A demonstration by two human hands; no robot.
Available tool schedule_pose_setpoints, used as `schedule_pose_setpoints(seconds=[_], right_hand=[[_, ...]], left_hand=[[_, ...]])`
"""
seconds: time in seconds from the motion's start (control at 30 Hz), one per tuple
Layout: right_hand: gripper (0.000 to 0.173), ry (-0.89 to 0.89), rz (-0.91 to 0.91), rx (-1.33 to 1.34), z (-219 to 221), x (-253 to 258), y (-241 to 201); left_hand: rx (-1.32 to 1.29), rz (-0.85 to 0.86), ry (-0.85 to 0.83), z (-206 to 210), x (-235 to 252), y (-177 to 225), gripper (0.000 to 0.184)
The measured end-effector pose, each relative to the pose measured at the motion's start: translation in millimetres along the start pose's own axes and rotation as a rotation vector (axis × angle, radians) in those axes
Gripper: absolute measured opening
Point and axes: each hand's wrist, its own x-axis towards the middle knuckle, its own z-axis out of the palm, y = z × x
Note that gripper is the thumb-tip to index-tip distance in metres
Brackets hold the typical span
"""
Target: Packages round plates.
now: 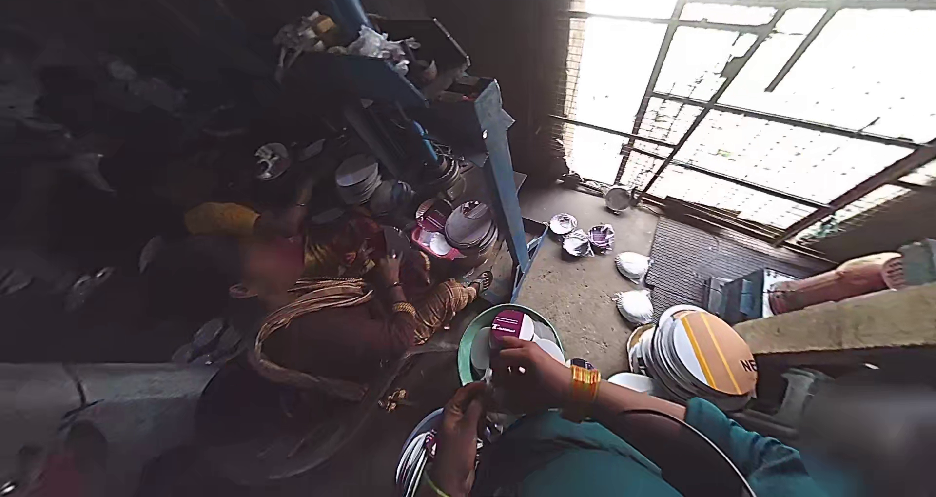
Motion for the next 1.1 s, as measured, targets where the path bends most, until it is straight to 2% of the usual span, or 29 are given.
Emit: schedule_pose_setpoints(seconds=[0.13, 0.27, 0.3, 0.37, 0.4, 0.43, 0.57, 0.63, 0.67, 0.7, 0.73, 0.77, 0.8, 0.87, 0.9, 0.93, 0.97, 1.03, 1.1], right_hand=[[0.010, 0.029, -0.052, -0.076, 6, -1, -3], [0.008, 0.101, -0.182, -0.461, 16, -2, 2], [0.009, 0.103, -0.209, -0.551, 16, -2, 2], [0.011, 0.089, -0.262, -0.657, 14, 0, 0], [0.012, 0.080, -0.291, -0.687, 12, 2, 0], [0.013, 0.076, -0.311, -0.708, 10, 3, 0], [0.016, 0.065, -0.221, -0.658, 5, 7, 4], [0.016, -0.041, -0.064, -0.570, 2, 6, 7], [0.024, -0.149, 0.087, -0.444, -6, 7, 7], [0.041, -0.252, 0.217, -0.319, -17, 10, 9], [0.066, -0.352, 0.305, -0.237, -27, 13, 13], [0.080, -0.418, 0.378, -0.215, -33, 15, 20], [0.074, -0.438, 0.426, -0.240, -37, 15, 32], [0.045, -0.358, 0.571, -0.297, -39, 3, 69], [0.042, -0.268, 0.698, -0.300, -42, -5, 88], [0.045, -0.141, 0.829, -0.276, -45, -17, 111], [0.051, 0.001, 0.959, -0.229, -48, -30, 134], [0.056, 0.294, 1.178, -0.140, -56, -57, 183], [0.053, 0.429, 1.397, -0.080, -61, -76, 216]], left_hand=[[-0.062, -0.037, 0.039, 5, 1, 0, 0.020], [-0.057, -0.013, 0.075, 8, 2, 4, 0.016], [0.029, 0.040, 0.082, 7, 3, 4, 0.014], [0.421, 0.293, 0.115, 3, 6, 2, 0.010], [0.592, 0.436, 0.126, 0, 10, 1, 0.017], [0.698, 0.510, 0.117, -3, 13, 1, 0.021], [0.689, 0.441, 0.043, -7, 19, 2, 0.020], [0.660, 0.412, 0.056, -6, 21, -3, 0.022], [0.630, 0.390, 0.066, -3, 24, -6, 0.022], [0.583, 0.362, 0.074, -1, 29, -9, 0.022], [0.534, 0.331, 0.078, 2, 33, -13, 0.022], [0.496, 0.309, 0.072, 4, 37, -17, 0.021], [0.484, 0.308, 0.063, 7, 43, -23, 0.020], [0.517, 0.318, 0.051, 9, 48, -32, 0.030], [0.522, 0.299, 0.048, 7, 48, -32, 0.042], [0.503, 0.247, 0.058, 2, 47, -28, 0.050], [0.458, 0.174, 0.078, -4, 42, -26, 0.050], [0.339, -0.001, 0.132, -20, 32, -30, 0.036], [0.194, -0.185, 0.107, -38, 13, -40, 0.031]])
